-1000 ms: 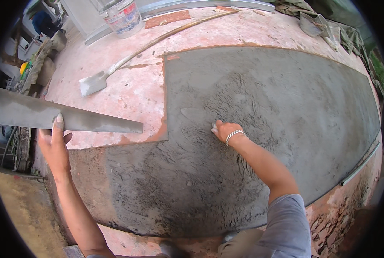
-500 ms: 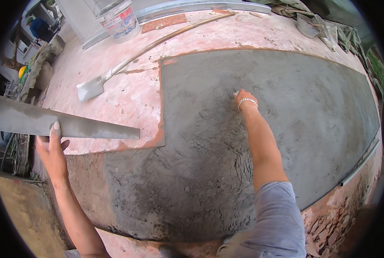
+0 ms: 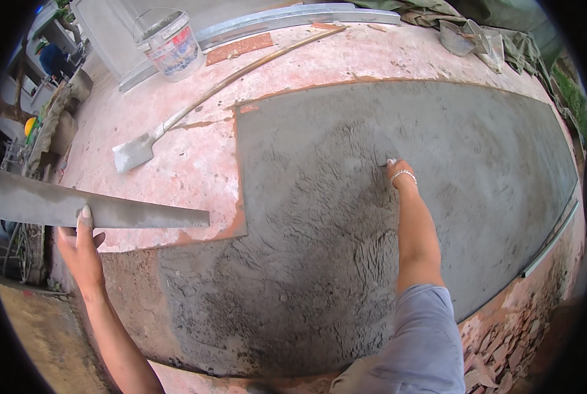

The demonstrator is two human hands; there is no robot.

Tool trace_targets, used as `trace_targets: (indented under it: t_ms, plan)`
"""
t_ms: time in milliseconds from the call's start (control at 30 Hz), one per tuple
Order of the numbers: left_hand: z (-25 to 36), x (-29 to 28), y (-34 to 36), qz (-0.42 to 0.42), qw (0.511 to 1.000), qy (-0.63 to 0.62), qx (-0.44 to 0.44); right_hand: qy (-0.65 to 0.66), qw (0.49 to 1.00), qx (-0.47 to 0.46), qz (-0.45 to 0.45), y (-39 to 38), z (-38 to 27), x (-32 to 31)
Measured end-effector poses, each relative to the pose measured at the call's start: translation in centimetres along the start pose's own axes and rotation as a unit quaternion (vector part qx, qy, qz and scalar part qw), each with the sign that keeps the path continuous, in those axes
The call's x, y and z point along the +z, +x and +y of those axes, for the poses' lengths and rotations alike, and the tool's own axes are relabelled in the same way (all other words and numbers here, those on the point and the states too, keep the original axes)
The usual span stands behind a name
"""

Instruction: The person spreads and smooths wet concrete on a floor using a trowel and a straightedge. They repeatedly level the surface and remove excess material to create a flat finish.

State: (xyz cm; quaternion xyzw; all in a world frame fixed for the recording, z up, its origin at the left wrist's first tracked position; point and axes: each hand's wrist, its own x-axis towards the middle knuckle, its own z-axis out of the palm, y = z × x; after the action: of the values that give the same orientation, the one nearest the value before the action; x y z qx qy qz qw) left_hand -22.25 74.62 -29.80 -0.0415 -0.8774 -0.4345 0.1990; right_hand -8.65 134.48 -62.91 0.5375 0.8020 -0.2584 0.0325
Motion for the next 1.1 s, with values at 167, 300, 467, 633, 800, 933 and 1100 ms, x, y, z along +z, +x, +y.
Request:
trace_targets:
  t_ms: [167,300,467,633,800,933,1100]
  plan:
    - [-1.4,-0.9,-0.1,0.017,1.000,-0.014,-0.021,0.167,0.976,0.136,-0.010,-0.2,2.2,3.2]
    - [-2.0,-1.2,-0.3,0.026,0.999,-0.013,-0.023,0.333,0.922,0.155,-0.125,0.5,-2.8,7.4]
    - [-1.7,-1.4,-0.7,0.034,0.999,-0.018,-0.029,0.329,0.929,0.098,-0.141,0.0,-11.3,10.6]
    - [-1.4,-1.4,-1.2,0.042,0.998,-0.022,-0.034,0.279,0.945,0.100,-0.139,0.3,-14.8,14.2]
    - [-1.5,-1.4,-1.2,0.041,0.998,-0.032,-0.026,-0.058,0.967,-0.218,-0.115,-3.1,-15.3,16.0]
    - [-1.4,-1.3,-1.0,0.041,0.998,-0.028,-0.029,0.000,0.957,-0.170,-0.237,-11.9,-14.9,13.1]
    - [-1.3,-1.1,-0.6,0.026,0.999,-0.039,-0.018,-0.091,0.961,-0.181,-0.189,-14.4,-10.7,7.7]
